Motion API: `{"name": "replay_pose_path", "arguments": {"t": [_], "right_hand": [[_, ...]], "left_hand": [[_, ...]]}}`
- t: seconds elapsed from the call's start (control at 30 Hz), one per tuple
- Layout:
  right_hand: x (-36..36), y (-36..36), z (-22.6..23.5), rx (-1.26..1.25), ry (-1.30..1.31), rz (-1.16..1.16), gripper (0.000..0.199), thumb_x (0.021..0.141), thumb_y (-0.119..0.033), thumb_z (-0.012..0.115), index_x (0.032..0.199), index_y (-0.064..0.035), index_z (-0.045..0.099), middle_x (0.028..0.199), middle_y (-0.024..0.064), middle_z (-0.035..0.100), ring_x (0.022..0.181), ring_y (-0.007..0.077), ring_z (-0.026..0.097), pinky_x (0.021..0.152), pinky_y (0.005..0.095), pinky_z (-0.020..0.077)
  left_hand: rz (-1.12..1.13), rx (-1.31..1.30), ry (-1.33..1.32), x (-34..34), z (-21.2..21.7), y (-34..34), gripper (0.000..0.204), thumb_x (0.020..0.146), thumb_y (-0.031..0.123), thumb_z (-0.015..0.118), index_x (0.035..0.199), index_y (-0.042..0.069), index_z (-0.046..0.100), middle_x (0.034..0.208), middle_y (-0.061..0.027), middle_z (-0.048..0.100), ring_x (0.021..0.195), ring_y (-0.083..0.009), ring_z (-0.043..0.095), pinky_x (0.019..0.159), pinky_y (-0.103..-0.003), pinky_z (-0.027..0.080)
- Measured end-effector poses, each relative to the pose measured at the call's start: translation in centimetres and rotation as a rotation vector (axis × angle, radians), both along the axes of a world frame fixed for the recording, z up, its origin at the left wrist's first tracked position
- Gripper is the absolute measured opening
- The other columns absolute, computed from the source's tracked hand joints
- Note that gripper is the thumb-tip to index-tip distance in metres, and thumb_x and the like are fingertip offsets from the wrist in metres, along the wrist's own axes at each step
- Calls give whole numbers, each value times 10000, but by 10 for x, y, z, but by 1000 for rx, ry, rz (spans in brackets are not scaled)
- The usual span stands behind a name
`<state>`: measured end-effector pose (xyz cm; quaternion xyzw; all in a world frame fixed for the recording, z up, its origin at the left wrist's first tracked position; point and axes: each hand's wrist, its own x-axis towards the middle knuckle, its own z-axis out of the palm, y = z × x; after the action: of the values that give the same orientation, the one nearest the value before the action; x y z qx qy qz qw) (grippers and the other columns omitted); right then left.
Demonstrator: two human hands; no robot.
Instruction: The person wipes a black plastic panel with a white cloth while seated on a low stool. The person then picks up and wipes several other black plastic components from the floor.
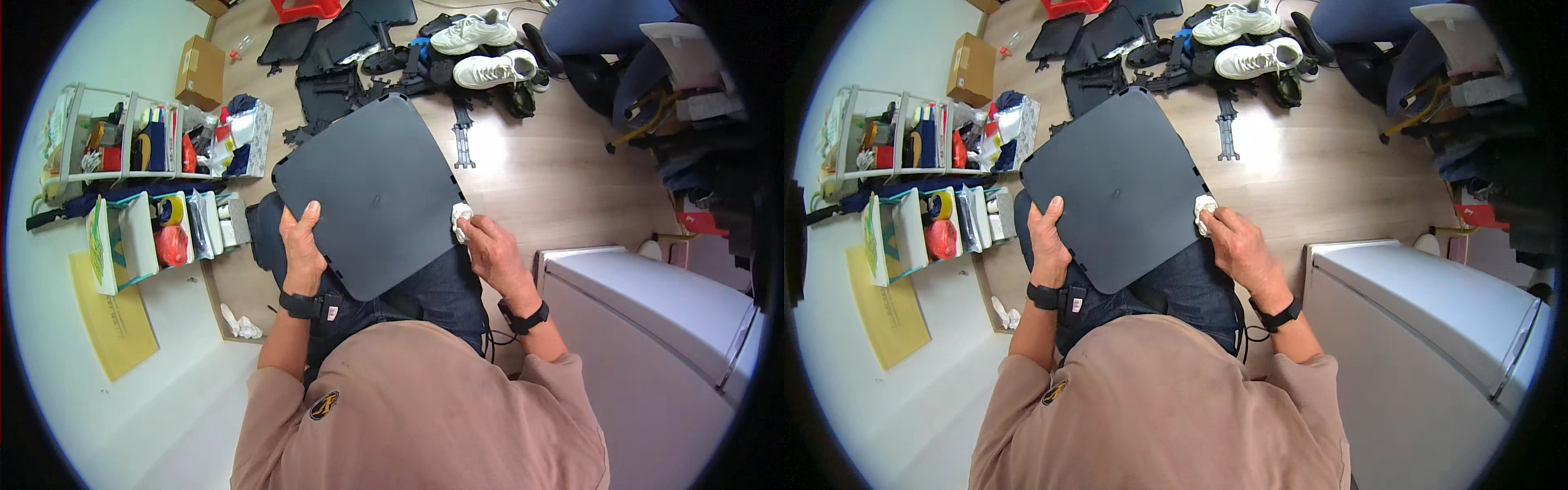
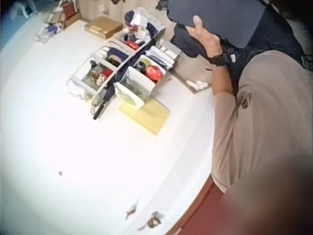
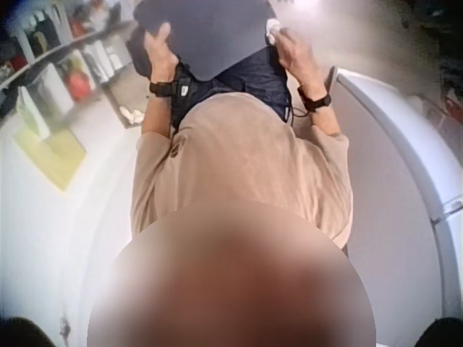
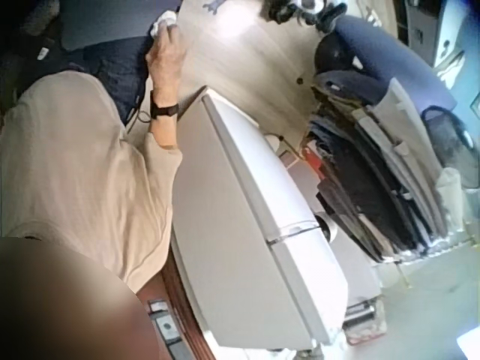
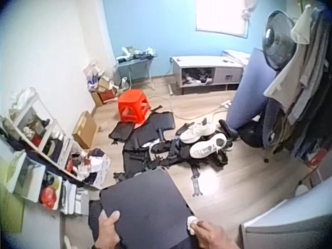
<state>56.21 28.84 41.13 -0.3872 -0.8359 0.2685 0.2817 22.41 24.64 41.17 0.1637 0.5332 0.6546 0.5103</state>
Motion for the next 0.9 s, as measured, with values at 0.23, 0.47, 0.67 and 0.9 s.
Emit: {"name": "replay_pose_path", "arguments": {"t": [0.23,0.47,0.67,0.9], "right_hand": [[-36,-15,7,35,-3,35,413,817,92,665,1224,20,655,995,144,617,863,326,661,744,405,568],[-69,-33,14,69,-13,204,479,774,85,662,1250,56,621,1013,160,603,869,318,658,750,397,566],[-105,-58,15,64,-63,483,440,813,-20,634,1235,99,603,999,146,563,831,293,641,691,371,591],[-118,-58,17,85,-86,598,455,846,-35,630,1273,115,575,1005,160,566,858,293,650,673,376,595]], "left_hand": [[43,33,-19,4,-1,6,504,970,60,661,1443,14,495,1337,-136,633,1179,-265,651,1026,-417,557],[79,41,-23,9,-4,2,474,962,79,685,1410,20,543,1314,-121,647,1157,-245,650,1026,-404,544],[83,74,-11,10,-7,-2,470,950,84,695,1398,27,564,1296,-96,661,1159,-230,640,1023,-386,529],[93,105,-9,14,-8,-5,474,944,97,696,1396,32,569,1291,-87,664,1155,-221,638,1041,-386,508]]}}
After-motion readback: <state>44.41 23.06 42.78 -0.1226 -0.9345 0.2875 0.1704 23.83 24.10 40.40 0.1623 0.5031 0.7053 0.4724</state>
